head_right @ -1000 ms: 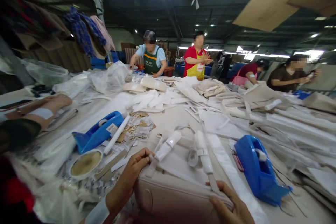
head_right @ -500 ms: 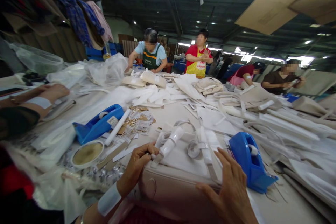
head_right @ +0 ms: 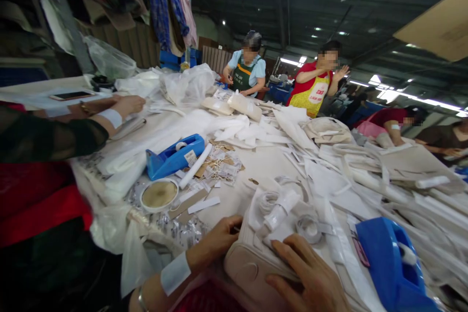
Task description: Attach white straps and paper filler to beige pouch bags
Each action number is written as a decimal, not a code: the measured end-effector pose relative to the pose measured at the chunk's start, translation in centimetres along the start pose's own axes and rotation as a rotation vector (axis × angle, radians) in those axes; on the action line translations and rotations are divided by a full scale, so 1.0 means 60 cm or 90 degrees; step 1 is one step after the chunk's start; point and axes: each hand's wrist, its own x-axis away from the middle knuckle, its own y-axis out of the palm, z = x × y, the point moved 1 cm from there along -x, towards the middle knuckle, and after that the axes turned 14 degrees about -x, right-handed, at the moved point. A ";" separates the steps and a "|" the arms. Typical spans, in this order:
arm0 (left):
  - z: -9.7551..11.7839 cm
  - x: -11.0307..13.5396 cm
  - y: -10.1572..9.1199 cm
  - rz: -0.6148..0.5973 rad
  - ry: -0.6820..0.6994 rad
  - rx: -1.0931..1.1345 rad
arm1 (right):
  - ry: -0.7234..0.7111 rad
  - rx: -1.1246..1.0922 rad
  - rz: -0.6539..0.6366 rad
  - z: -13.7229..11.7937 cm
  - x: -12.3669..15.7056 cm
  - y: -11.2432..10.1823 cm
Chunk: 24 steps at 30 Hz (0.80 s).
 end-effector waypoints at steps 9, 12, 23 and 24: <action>0.053 0.020 -0.030 0.121 0.082 -0.038 | 0.074 -0.083 -0.062 -0.035 -0.032 -0.018; 0.086 0.034 -0.036 -0.022 0.200 -0.122 | 0.097 -0.127 -0.054 -0.051 -0.040 -0.028; 0.077 0.005 -0.002 0.036 0.044 -0.202 | -0.122 -0.169 0.346 -0.047 0.000 -0.038; 0.078 0.005 -0.004 0.070 0.031 -0.212 | -0.114 -0.198 0.442 -0.038 0.019 -0.037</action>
